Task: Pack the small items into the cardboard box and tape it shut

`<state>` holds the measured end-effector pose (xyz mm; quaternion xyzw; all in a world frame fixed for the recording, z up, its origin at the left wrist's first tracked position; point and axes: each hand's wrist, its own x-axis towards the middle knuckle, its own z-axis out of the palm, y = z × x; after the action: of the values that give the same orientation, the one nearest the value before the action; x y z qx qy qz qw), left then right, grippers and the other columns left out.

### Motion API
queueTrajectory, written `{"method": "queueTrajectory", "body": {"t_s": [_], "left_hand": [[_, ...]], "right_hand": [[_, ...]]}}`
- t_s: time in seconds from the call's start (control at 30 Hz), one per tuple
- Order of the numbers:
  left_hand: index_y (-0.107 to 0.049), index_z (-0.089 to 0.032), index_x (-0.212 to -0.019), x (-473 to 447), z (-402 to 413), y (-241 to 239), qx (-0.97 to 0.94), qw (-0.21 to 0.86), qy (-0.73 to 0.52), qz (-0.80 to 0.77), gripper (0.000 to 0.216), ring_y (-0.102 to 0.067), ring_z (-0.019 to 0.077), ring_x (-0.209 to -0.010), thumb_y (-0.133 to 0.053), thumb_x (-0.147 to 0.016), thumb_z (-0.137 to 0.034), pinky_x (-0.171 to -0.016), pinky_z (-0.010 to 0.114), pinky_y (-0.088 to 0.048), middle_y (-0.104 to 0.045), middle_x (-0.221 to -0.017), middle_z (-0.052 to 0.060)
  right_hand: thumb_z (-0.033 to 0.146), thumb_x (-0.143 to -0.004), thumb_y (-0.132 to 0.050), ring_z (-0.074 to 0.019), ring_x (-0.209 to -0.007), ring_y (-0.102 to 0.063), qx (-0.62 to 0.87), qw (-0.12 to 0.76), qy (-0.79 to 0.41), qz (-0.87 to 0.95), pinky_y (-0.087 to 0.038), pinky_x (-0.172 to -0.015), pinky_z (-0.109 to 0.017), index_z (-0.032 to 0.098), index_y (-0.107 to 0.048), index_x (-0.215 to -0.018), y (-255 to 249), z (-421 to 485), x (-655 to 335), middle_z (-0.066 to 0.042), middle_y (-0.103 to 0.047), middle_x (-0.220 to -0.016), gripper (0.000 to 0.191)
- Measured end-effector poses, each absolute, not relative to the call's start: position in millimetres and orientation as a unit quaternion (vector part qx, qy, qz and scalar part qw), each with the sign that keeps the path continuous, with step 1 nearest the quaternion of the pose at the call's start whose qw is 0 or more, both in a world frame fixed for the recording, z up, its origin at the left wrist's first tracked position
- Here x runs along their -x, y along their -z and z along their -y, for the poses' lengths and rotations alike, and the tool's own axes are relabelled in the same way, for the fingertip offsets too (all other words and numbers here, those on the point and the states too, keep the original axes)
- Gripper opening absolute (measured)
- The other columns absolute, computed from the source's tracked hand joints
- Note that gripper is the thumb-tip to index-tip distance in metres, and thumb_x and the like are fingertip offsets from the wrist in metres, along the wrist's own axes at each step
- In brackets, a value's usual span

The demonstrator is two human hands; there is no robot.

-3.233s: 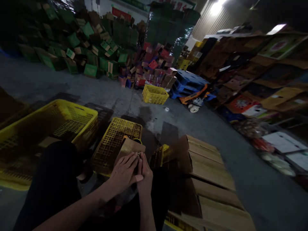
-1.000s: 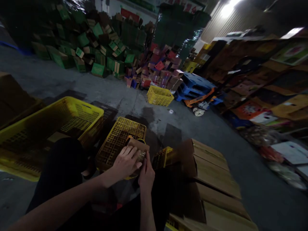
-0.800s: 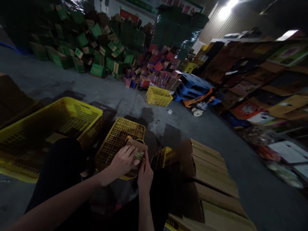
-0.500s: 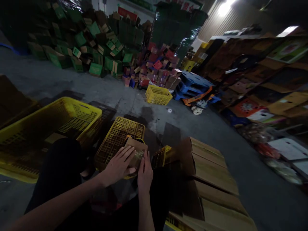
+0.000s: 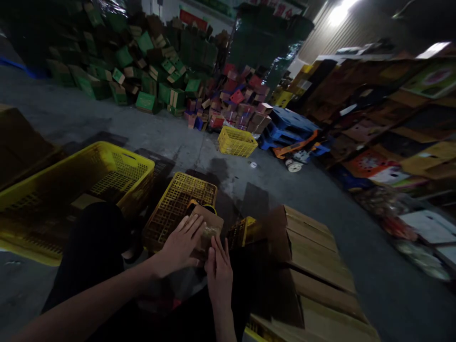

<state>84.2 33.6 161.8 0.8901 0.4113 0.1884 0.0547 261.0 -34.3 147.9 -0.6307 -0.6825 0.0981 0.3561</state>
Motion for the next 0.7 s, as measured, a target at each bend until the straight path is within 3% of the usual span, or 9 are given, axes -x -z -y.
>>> {"method": "queueTrajectory", "body": {"t_s": [0.17, 0.33, 0.5, 0.7], "left_hand": [[-0.027, -0.023, -0.156, -88, -31, -160, -0.894, 0.05, -0.178, -0.409, 0.107, -0.012, 0.0397, -0.153, -0.083, -0.069, -0.048, -0.121, 0.059, -0.016, -0.012, -0.166, 0.02], [-0.029, -0.026, -0.155, -79, -34, -164, -0.904, 0.08, -0.196, -0.372, 0.104, -0.012, 0.0393, -0.153, -0.086, -0.069, -0.041, -0.119, 0.056, -0.025, -0.009, -0.167, 0.018], [-0.034, -0.022, -0.153, -64, -35, -169, -0.91, 0.097, -0.211, -0.344, 0.093, -0.018, 0.0354, -0.152, -0.082, -0.075, -0.039, -0.12, 0.052, -0.028, -0.021, -0.165, 0.017], [-0.027, -0.023, -0.157, -44, -18, -148, -0.892, 0.078, -0.244, -0.371, 0.071, -0.032, 0.0257, -0.149, -0.058, -0.093, -0.025, -0.122, 0.048, -0.029, -0.04, -0.158, 0.01]], "right_hand": [[0.037, -0.104, -0.041, -0.0282, -0.147, -0.037, 0.63, 0.36, -0.101, 0.681, -0.046, -0.112, -0.052, 0.02, -0.057, -0.141, -148, 47, -261, -0.009, -0.055, -0.147, 0.044], [0.037, -0.104, -0.04, -0.028, -0.149, -0.031, 0.628, 0.36, -0.07, 0.686, -0.044, -0.114, -0.053, 0.019, -0.057, -0.141, -149, 32, -258, -0.009, -0.058, -0.144, 0.044], [0.039, -0.105, -0.038, -0.0286, -0.15, -0.029, 0.635, 0.346, -0.028, 0.69, -0.043, -0.114, -0.054, 0.017, -0.057, -0.141, -152, 9, -255, -0.009, -0.059, -0.143, 0.046], [0.038, -0.105, -0.037, -0.0283, -0.149, -0.03, 0.64, 0.329, -0.004, 0.695, -0.044, -0.113, -0.053, 0.021, -0.057, -0.141, -152, 4, -255, -0.007, -0.058, -0.144, 0.045]]}}
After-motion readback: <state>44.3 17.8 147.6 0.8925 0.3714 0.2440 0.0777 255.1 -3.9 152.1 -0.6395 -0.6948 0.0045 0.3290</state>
